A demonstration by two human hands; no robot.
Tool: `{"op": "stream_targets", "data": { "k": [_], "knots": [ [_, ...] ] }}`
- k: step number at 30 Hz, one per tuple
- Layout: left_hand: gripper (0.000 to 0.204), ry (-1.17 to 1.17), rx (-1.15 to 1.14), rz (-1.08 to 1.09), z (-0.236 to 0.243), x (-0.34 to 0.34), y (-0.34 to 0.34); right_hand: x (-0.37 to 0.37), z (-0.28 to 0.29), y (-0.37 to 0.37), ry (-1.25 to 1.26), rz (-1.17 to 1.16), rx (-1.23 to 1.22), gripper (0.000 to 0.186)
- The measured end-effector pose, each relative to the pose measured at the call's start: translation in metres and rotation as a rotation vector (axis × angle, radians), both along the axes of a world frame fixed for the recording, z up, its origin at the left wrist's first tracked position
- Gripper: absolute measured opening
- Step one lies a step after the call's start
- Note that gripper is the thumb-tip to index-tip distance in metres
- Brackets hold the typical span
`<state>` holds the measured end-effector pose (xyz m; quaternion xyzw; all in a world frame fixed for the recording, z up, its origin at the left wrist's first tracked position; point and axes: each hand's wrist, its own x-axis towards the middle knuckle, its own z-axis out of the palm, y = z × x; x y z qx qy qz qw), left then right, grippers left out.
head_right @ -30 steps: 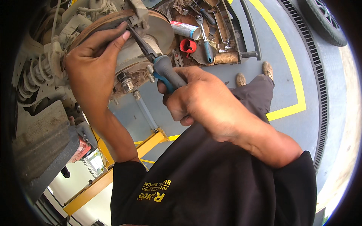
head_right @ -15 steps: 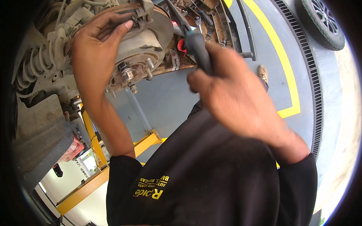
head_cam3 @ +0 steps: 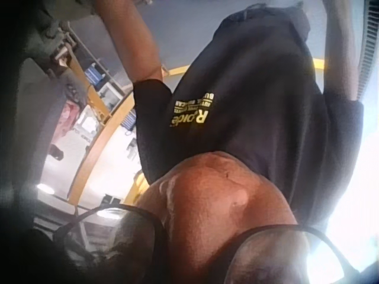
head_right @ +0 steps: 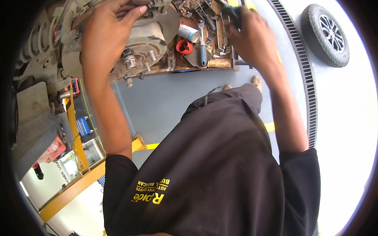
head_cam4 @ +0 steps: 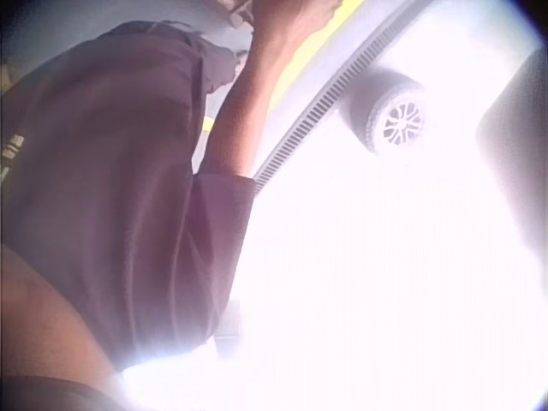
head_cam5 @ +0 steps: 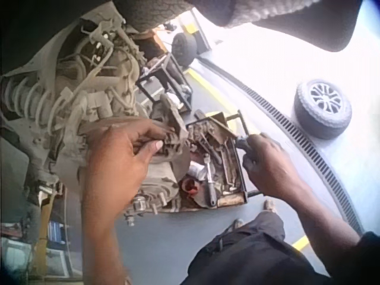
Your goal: The person works on a car's brake assembly, using a hammer and pliers to remove and install small metal components. The person repeatedly removes a small metal clip, inspects it, and attempts to reinsert it into the brake caliper area.
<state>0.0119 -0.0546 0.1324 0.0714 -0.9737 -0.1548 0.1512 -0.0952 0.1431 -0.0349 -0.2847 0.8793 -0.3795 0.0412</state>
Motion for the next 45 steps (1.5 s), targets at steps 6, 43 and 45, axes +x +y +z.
{"op": "stream_targets", "data": {
  "k": [6,43,45],
  "knots": [
    [0.016,0.017,0.097,0.064,-0.002,0.009,-0.001,-0.013,-0.116,-0.051,-0.141,-0.095,0.237,0.064],
    [0.026,0.330,-0.500,0.337,-0.047,0.033,-0.006,-0.057,0.125,-0.101,0.705,1.040,-0.282,0.022],
    [0.026,0.373,-0.482,0.264,-0.041,0.038,-0.003,-0.055,0.128,-0.103,0.720,1.094,-0.418,0.023]
  ]
}}
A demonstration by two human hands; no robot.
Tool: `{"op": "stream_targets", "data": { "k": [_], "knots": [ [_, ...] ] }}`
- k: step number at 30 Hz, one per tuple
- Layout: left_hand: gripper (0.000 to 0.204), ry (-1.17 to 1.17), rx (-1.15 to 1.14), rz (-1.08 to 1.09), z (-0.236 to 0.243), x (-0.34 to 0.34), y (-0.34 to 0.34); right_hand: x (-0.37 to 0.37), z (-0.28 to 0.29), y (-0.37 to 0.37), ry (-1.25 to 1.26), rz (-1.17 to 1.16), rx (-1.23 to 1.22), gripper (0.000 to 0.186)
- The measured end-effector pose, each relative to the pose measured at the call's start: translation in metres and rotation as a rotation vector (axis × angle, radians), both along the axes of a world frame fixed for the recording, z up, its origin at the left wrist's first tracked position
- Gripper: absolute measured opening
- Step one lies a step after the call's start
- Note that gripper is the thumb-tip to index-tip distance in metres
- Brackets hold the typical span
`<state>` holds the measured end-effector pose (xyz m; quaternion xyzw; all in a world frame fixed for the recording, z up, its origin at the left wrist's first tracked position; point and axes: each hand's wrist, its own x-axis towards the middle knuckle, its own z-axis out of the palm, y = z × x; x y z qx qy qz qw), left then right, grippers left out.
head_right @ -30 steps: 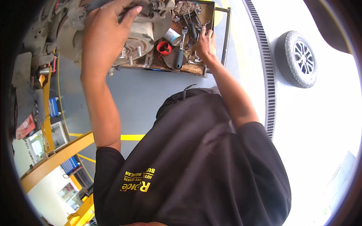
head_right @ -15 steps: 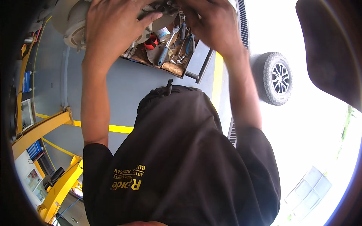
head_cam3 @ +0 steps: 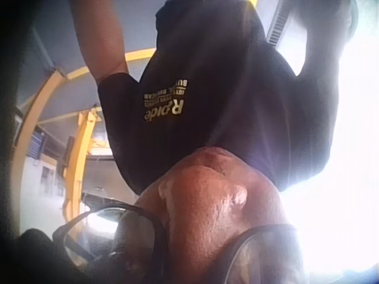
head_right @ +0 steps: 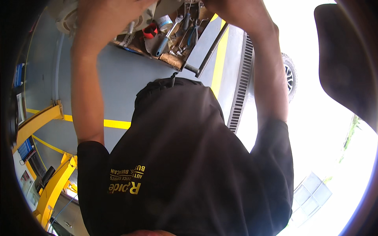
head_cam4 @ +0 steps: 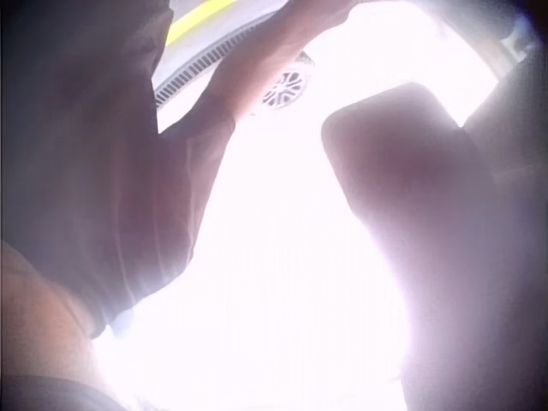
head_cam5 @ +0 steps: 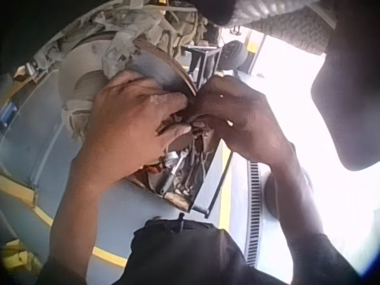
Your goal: The person works on a car's brake assembly, using a hammer and pliers to remove and install small metal components. The person repeatedly removes a small metal clip, inspects it, and attempts to reinsert it into the brake caliper area.
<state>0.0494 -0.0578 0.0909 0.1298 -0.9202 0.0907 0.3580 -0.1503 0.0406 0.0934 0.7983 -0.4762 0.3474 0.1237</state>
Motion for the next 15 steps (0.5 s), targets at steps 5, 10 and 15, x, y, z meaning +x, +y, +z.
{"op": "stream_targets", "data": {
  "k": [5,10,15],
  "knots": [
    [0.022,0.046,0.328,-0.285,0.001,0.013,0.001,0.011,-0.018,0.030,-0.497,0.071,0.026,0.019],
    [0.023,0.124,0.563,-0.381,-0.063,0.043,0.057,0.036,-0.067,0.081,-0.698,0.204,0.411,0.025],
    [0.025,-0.009,1.091,-0.405,-0.159,0.100,0.109,0.089,-0.139,0.130,-0.837,0.216,0.818,0.025]
  ]
}}
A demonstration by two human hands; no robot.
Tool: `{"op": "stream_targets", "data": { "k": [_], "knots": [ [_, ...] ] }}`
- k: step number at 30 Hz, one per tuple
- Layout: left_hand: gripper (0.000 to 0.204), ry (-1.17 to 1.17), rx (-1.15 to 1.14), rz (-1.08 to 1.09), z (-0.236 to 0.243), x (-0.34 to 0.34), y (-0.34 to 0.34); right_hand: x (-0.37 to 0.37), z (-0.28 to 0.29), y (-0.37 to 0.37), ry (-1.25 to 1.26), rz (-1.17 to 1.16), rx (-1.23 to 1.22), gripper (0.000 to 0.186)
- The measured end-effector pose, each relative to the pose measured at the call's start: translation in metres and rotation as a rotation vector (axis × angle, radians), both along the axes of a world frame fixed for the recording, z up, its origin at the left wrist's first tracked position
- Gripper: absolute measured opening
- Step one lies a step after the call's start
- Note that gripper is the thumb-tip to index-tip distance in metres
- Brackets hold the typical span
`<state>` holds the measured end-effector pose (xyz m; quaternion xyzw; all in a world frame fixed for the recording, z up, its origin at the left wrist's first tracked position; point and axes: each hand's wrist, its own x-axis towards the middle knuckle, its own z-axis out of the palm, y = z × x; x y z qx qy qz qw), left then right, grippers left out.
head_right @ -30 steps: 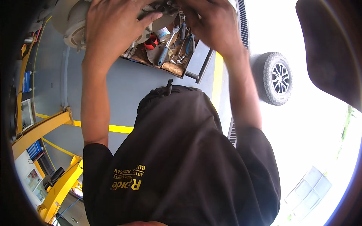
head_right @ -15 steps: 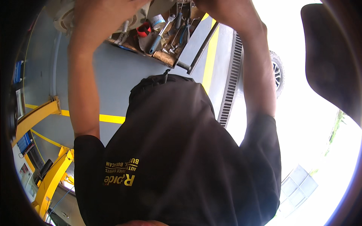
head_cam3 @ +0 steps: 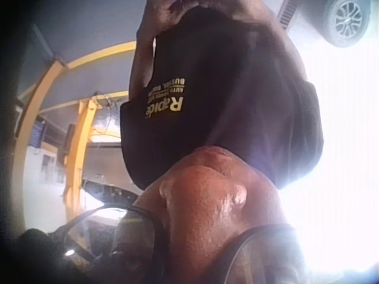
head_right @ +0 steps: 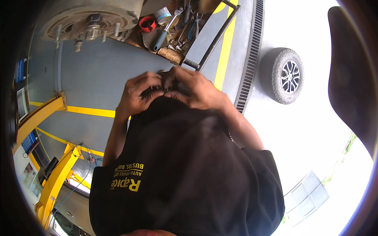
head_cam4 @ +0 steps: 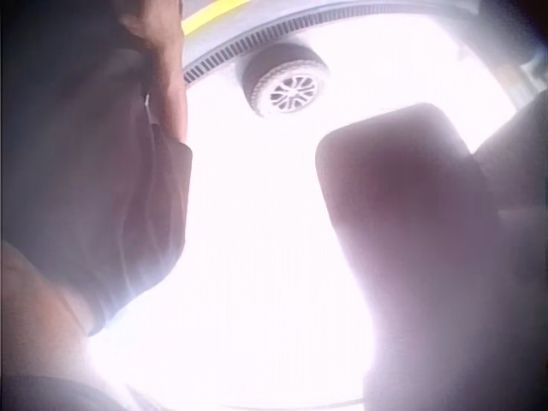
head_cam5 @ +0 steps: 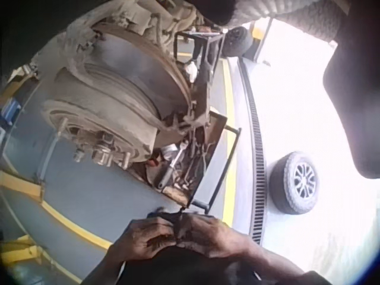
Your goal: The person works on a car's brake assembly, using a hammer and pliers to remove and install small metal components. The person repeatedly removes a small metal clip, inspects it, and attempts to reinsert it into the brake caliper area.
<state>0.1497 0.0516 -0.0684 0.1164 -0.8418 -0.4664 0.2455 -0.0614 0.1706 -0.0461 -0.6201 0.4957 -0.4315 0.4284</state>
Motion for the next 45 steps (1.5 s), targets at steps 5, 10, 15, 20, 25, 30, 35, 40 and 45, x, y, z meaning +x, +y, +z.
{"op": "stream_targets", "data": {
  "k": [5,10,15,20,25,30,35,40,45],
  "knots": [
    [0.025,-0.081,0.213,-0.040,0.006,0.004,0.018,0.002,-0.012,0.011,-0.083,0.086,0.009,0.028],
    [0.027,-0.061,0.201,0.031,0.002,-0.004,0.031,0.003,-0.019,0.020,-0.070,0.009,-0.058,0.030],
    [0.025,-0.135,0.100,-0.006,-0.020,-0.022,0.008,-0.014,-0.030,0.011,0.008,-0.077,0.065,0.026],
    [0.026,-0.248,0.024,0.317,-0.122,-0.080,-0.061,-0.057,-0.122,-0.033,0.401,-0.281,0.042,0.022],
    [0.027,-0.477,-0.507,0.437,-0.202,-0.143,-0.111,-0.070,-0.175,-0.094,0.703,-0.328,0.075,0.040],
    [0.030,-0.558,-0.593,0.372,-0.197,-0.145,-0.116,-0.061,-0.214,-0.095,0.834,-0.333,0.044,0.047],
    [0.030,-0.165,-0.318,0.460,-0.176,-0.114,-0.100,-0.051,-0.178,-0.081,0.639,-0.472,0.104,0.038],
    [0.028,0.041,-0.092,0.509,-0.100,-0.096,-0.052,-0.048,-0.108,-0.072,-0.243,-0.598,0.151,0.030],
    [0.037,0.263,-0.154,0.556,-0.018,-0.086,-0.030,-0.034,-0.006,-0.059,-0.391,-0.509,0.125,0.025]
  ]
}}
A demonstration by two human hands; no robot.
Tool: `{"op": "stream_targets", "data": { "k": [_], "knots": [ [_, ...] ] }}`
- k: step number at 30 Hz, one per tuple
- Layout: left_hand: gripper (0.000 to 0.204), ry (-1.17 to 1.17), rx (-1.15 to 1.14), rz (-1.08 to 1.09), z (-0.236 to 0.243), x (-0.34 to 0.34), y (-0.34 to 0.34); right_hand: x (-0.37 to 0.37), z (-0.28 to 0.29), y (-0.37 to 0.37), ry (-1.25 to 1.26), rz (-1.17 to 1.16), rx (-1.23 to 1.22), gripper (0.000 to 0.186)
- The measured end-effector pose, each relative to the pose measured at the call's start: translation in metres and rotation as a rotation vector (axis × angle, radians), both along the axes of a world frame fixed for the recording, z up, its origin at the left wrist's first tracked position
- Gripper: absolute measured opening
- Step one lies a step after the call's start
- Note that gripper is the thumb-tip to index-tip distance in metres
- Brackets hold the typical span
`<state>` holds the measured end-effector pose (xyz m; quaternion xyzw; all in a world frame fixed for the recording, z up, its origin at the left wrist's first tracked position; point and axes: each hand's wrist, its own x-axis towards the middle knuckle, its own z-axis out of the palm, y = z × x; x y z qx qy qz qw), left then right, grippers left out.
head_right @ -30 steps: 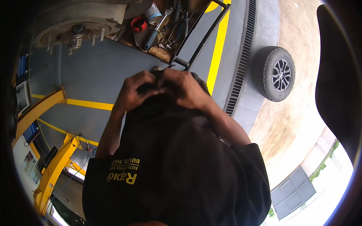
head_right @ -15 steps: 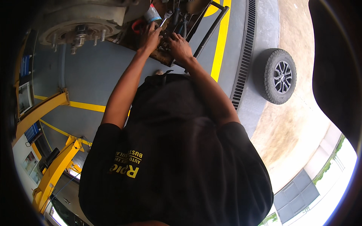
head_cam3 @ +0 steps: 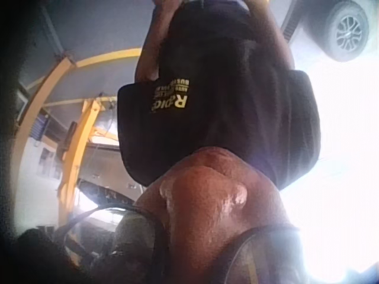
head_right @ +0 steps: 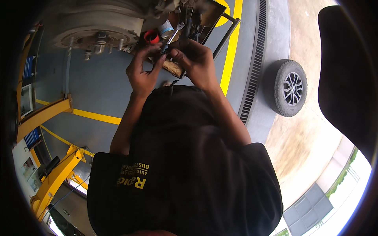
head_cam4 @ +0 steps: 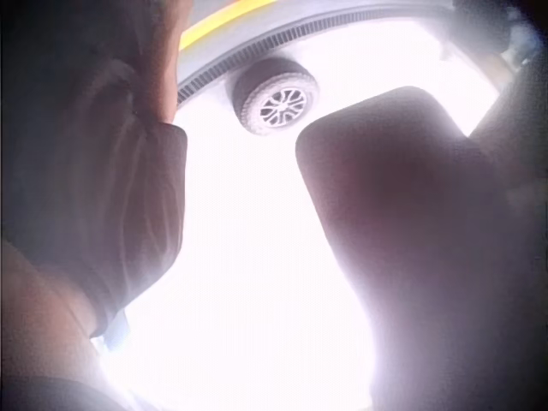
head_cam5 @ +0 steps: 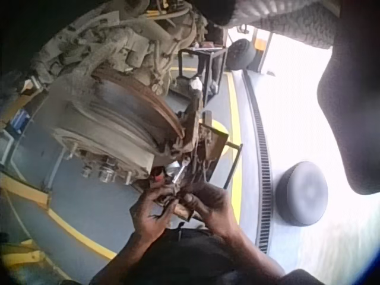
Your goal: The person works on a car's brake assembly, using a hammer and pliers to remove and install small metal components. The person repeatedly removes a small metal clip, inspects it, and attempts to reinsert it into the brake caliper area.
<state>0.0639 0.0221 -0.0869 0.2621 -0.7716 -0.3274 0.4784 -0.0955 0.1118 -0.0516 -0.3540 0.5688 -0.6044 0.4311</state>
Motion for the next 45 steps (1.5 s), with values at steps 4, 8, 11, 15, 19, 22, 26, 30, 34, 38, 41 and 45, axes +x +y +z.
{"op": "stream_targets", "data": {
  "k": [4,8,11,15,19,22,26,30,34,38,41,45],
  "knots": [
    [0.039,0.089,-0.247,0.011,0.046,-0.003,-0.004,0.011,0.054,0.004,0.146,-0.063,-0.173,0.022],
    [0.033,-0.016,-0.434,0.106,0.114,-0.009,-0.016,-0.020,0.079,-0.024,0.751,-0.222,-0.568,0.025],
    [0.023,-0.190,-0.780,0.316,0.131,0.003,-0.052,-0.037,0.109,-0.046,1.184,-0.193,-0.638,0.035],
    [0.019,-0.398,-0.688,0.319,0.172,0.003,-0.048,-0.034,0.134,-0.060,1.348,0.035,-0.592,0.020],
    [0.018,-0.495,-0.555,0.238,0.175,0.001,-0.037,-0.034,0.141,-0.058,1.416,0.092,-0.573,0.032],
    [0.018,-0.571,-0.674,0.338,0.157,-0.003,-0.037,-0.032,0.137,-0.060,1.438,0.037,-0.628,0.035],
    [0.020,-0.526,-0.664,0.367,0.151,-0.005,-0.037,-0.028,0.129,-0.065,1.388,-0.015,-0.565,0.033],
    [0.022,-0.602,-0.677,0.397,0.155,-0.004,-0.036,-0.028,0.126,-0.068,1.329,-0.044,-0.564,0.031],
    [0.022,-0.425,-0.693,0.402,0.141,-0.009,-0.043,-0.030,0.131,-0.068,1.400,-0.014,-0.578,0.030],
    [0.021,-0.409,-0.665,0.382,0.141,-0.011,-0.044,-0.038,0.134,-0.071,1.395,0.026,-0.573,0.024],
    [0.021,-0.449,-0.633,0.339,0.148,-0.008,-0.043,-0.047,0.134,-0.069,1.365,0.084,-0.550,0.021],
    [0.020,-0.499,-0.654,0.308,0.153,-0.006,-0.042,-0.058,0.147,-0.076,1.489,0.197,-0.668,0.024]
  ]
}}
